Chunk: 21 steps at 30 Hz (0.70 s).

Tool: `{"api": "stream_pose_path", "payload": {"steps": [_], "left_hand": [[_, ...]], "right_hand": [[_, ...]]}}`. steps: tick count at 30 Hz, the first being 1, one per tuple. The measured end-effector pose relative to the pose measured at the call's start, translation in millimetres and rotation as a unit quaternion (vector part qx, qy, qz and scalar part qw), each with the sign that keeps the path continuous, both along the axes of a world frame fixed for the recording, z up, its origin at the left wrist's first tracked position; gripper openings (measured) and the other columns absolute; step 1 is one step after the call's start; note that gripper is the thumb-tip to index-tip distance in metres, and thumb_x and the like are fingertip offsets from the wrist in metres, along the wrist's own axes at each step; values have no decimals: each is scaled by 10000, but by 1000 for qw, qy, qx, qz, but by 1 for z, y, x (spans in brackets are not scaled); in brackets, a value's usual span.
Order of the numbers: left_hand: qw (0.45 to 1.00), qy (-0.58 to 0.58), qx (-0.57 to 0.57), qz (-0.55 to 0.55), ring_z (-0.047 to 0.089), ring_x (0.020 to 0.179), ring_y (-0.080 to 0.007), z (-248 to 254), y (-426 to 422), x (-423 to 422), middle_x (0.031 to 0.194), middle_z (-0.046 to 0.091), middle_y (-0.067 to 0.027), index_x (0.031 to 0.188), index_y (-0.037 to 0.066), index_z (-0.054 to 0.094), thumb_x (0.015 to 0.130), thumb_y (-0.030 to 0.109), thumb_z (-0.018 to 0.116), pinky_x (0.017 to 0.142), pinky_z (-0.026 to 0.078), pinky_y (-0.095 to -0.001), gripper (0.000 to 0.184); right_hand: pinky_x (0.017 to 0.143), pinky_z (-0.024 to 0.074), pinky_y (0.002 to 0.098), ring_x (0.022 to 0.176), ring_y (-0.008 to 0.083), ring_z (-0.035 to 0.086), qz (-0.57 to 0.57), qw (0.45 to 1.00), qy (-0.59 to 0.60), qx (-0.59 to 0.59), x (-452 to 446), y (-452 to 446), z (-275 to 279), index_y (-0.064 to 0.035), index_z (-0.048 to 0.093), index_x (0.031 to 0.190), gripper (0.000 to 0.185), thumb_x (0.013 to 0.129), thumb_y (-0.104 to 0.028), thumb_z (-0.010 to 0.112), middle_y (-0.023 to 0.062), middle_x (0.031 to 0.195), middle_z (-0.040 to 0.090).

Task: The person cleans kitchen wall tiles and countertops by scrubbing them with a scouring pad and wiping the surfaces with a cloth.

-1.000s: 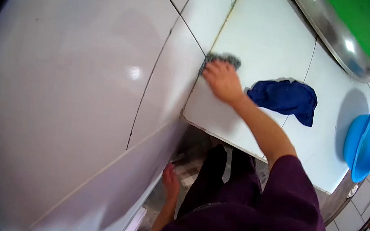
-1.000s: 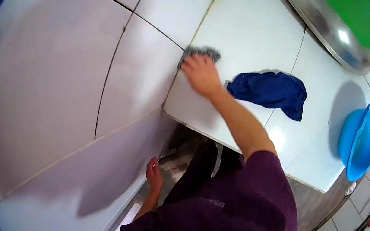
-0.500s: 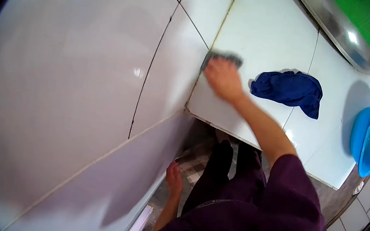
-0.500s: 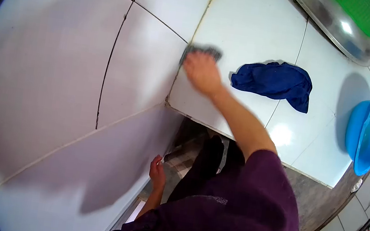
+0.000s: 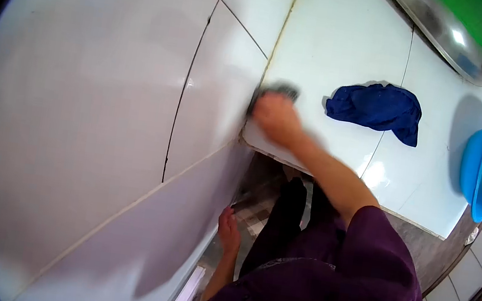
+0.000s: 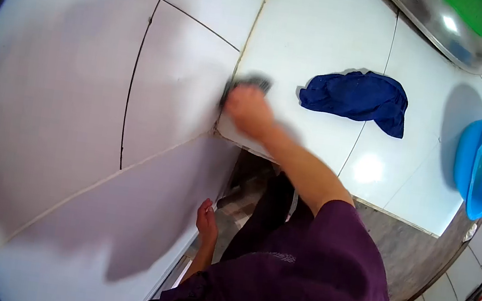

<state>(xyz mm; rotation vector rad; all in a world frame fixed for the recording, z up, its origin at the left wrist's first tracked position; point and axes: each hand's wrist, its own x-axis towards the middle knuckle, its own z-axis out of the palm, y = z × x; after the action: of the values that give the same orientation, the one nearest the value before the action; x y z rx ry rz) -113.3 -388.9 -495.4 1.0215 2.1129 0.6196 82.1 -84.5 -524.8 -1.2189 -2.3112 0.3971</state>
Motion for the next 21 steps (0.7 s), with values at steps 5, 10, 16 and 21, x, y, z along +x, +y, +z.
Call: {"api": "stream_pose_path", "payload": {"steps": [5, 10, 16, 21], "left_hand": [[999, 13, -26, 14, 531, 1107, -257, -14, -28, -11, 1185, 557, -150, 1155, -25, 542, 927, 132, 486, 947, 416, -343, 283], [999, -27, -27, 25, 528, 1113, -284, -7, -5, 12, 1182, 565, -151, 1122, -35, 555, 909, 130, 499, 946, 415, -360, 275], [982, -5, 69, -174, 527, 1105, -323, 0, 64, 49, 1196, 560, -164, 1065, -6, 584, 868, 73, 516, 959, 405, -394, 223], [916, -47, 227, -327, 532, 1078, -342, 13, 176, 103, 1189, 563, -165, 995, -2, 603, 861, 61, 512, 965, 387, -416, 174]], "right_hand": [[878, 396, 419, 1115, 289, 497, -184, 981, -4, 58, 11, 50, 3, -52, 633, 968, 246, 736, -100, 566, 117, 1157, 565], [793, 434, 440, 952, 291, 529, -11, 996, 37, 81, 1, -34, 10, -53, 620, 832, 134, 736, -131, 568, 101, 940, 544], [859, 408, 415, 1060, 277, 511, -123, 988, -55, 81, 44, 89, 2, -59, 614, 896, 156, 813, -172, 544, 106, 1110, 563], [922, 377, 421, 1128, 296, 480, -216, 973, -76, 13, 45, 118, 9, -36, 595, 1001, 257, 776, -156, 563, 129, 1165, 545]]}}
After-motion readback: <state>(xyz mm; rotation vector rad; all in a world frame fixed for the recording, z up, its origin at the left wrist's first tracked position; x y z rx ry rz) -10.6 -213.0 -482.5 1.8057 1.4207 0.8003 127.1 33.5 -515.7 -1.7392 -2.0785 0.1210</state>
